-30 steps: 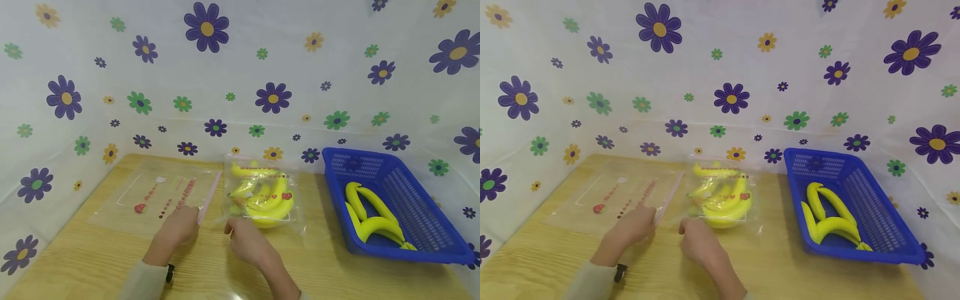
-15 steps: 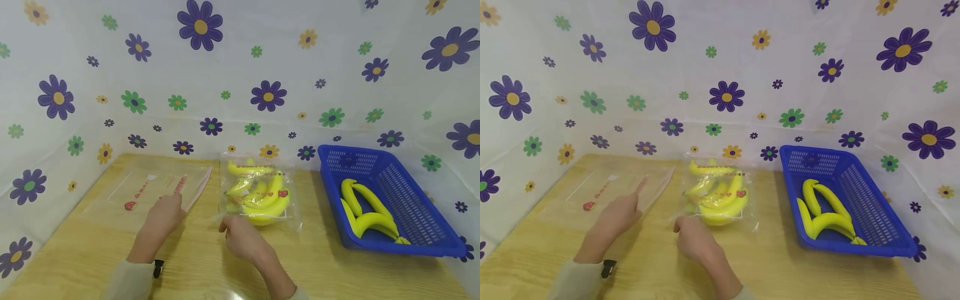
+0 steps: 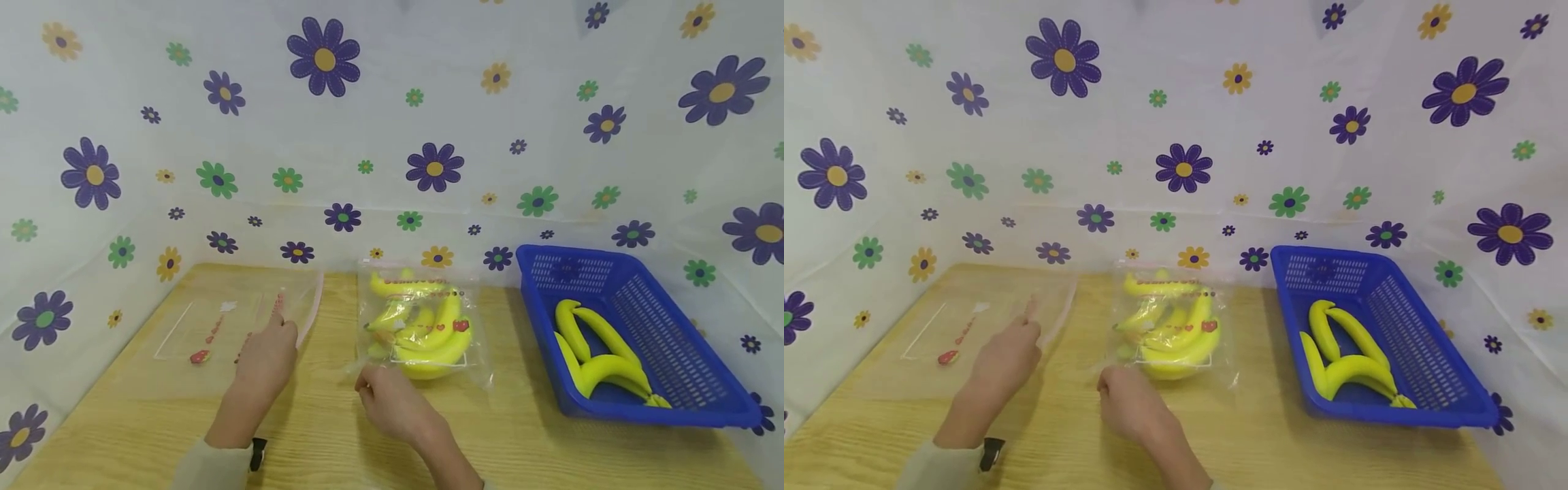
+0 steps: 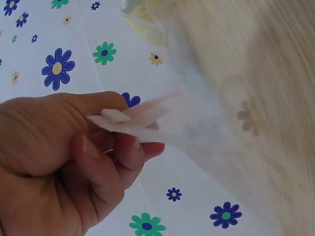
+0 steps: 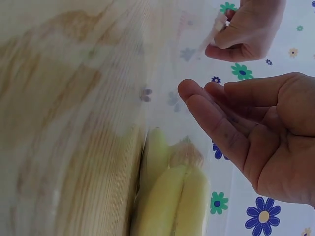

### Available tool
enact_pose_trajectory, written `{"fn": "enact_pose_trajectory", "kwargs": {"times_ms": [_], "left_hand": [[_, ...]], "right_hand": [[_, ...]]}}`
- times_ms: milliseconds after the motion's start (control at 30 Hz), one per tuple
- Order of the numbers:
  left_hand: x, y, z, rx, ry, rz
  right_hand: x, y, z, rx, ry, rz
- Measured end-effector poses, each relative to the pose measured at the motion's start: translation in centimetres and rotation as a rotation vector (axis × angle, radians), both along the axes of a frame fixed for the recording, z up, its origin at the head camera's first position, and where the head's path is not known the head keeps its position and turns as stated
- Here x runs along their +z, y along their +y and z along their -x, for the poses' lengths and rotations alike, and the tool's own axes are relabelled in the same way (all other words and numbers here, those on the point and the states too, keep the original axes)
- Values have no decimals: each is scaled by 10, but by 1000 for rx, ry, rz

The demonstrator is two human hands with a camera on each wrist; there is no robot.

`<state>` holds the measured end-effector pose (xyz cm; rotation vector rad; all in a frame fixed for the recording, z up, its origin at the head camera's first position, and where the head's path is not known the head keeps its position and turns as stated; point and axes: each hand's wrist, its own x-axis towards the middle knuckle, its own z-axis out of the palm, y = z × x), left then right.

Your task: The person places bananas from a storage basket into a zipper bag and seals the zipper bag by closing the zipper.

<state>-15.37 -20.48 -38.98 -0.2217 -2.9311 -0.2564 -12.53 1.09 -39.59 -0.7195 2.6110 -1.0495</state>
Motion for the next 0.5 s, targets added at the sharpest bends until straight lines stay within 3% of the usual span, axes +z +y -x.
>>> {"fn": "enact_pose_trajectory", "kwargs": {"times_ms": [133, 300, 500], "left_hand": [[2, 5, -3, 14, 72, -57], [8, 16, -7, 17, 115, -105], [13, 23, -12, 17, 120, -97]], "right_hand": [[-1, 0, 0, 0, -14, 19], [1, 4, 2, 9, -70, 42], [1, 9, 5, 0, -111, 39]]}}
